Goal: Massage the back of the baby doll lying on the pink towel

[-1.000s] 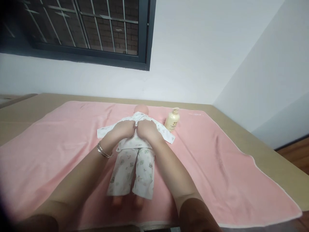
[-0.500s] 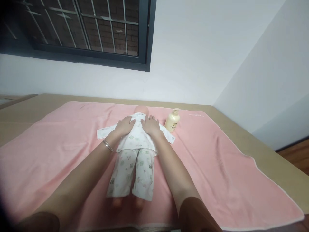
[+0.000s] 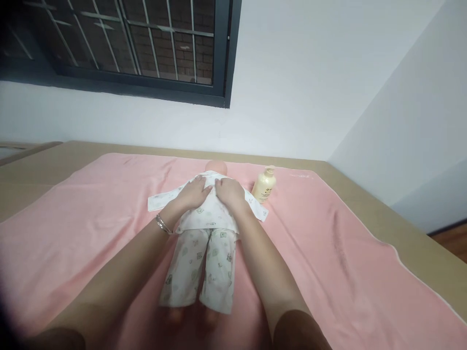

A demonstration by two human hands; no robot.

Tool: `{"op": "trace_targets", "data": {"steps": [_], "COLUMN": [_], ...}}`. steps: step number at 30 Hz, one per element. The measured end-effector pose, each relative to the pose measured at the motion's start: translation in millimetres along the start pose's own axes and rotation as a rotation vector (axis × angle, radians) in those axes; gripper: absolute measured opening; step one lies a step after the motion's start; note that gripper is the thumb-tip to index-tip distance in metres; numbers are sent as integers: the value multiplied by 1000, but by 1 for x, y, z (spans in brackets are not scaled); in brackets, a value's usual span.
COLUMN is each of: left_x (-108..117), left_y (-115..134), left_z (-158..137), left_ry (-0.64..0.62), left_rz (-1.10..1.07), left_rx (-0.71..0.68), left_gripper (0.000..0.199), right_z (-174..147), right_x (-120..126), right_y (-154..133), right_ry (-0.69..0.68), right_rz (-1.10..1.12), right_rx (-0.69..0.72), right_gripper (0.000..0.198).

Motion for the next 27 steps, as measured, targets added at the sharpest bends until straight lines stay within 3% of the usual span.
{"op": "trace_targets", "data": {"steps": [3,7,27], "left_x": [-9,-15,-15], "left_y": [-11,-12,-15], "left_z": [9,8,6], "left_ry": [25,16,32], "left_rz": [-44,-67,-145], "left_rx": [47,85,53], "left_gripper": [69,84,78], "right_z": [18,26,19], "right_x": [-15,-30,-25], "right_y": [23,34,27], "right_ry": [88,55,9], "right_rz": [32,54,88], "right_rx": [-8,0,-3], "right_gripper": [54,56,52]}}
Point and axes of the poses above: each hand's wrist, its own z-axis towards the middle knuckle, its own x-axis out of the back of the hand, y = z × x, the point moved 7 cm from there along z, towards the middle knuckle, and after that the axes turned 2 degrees about -y, right-handed, at the moved point
